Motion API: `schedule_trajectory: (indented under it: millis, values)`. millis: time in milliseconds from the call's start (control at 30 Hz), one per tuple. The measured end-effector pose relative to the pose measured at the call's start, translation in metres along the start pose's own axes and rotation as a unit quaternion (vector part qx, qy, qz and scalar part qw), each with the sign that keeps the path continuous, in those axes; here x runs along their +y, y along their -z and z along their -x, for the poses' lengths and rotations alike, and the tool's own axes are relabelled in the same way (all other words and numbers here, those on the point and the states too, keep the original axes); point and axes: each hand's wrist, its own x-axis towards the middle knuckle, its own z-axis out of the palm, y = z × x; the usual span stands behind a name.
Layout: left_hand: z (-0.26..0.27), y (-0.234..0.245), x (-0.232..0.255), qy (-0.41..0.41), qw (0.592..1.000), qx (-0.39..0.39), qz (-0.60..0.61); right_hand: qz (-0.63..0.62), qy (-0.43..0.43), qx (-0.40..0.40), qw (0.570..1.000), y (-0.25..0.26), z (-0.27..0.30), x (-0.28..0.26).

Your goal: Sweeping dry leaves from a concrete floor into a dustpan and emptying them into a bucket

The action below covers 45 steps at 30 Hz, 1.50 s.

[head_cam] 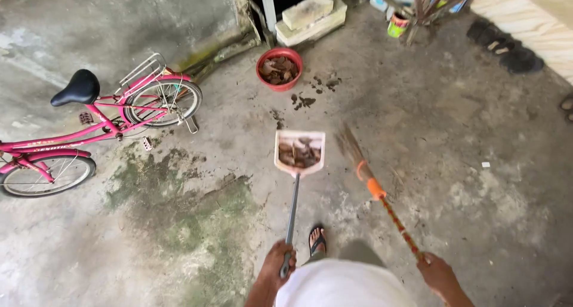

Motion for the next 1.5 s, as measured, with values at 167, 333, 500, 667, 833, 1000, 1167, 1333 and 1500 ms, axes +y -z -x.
schedule_trajectory:
  millis: [167, 333, 500, 667, 833, 1000, 1167, 1333, 1500]
  values:
    - [-0.046, -0.083, 0.128, 0.026, 0.999, 0.040, 0.016, -0.066, -0.019, -0.026, 0.997, 0.080, -0.034, -0.079]
    - [-0.124, -0.135, 0.211, 0.009, 0.999, 0.035, 0.031, -0.123, -0.032, -0.042, 0.991, 0.147, -0.087, -0.156]
    - [-0.194, -0.192, 0.293, -0.008, 0.998, 0.050, 0.048, 0.016, 0.013, -0.058, 0.998, 0.233, -0.152, -0.231]
    - [-0.251, -0.247, 0.388, 0.003, 0.997, 0.072, 0.036, 0.062, 0.063, -0.013, 0.996, 0.325, -0.206, -0.309]
    - [-0.333, -0.273, 0.469, -0.007, 0.993, 0.101, 0.059, 0.108, 0.031, -0.077, 0.991, 0.410, -0.270, -0.395]
    - [-0.427, -0.274, 0.525, -0.064, 0.989, 0.130, -0.041, 0.185, 0.023, -0.086, 0.979, 0.483, -0.247, -0.496]
    - [-0.491, -0.274, 0.579, -0.030, 0.974, 0.210, -0.085, 0.232, 0.029, -0.026, 0.972, 0.531, -0.273, -0.568]
    - [-0.540, -0.279, 0.603, -0.025, 0.955, 0.228, -0.185, 0.227, -0.037, -0.051, 0.972, 0.595, -0.232, -0.654]
    - [-0.519, -0.328, 0.649, 0.054, 0.909, 0.272, -0.312, 0.247, -0.011, -0.019, 0.969, 0.641, -0.237, -0.698]
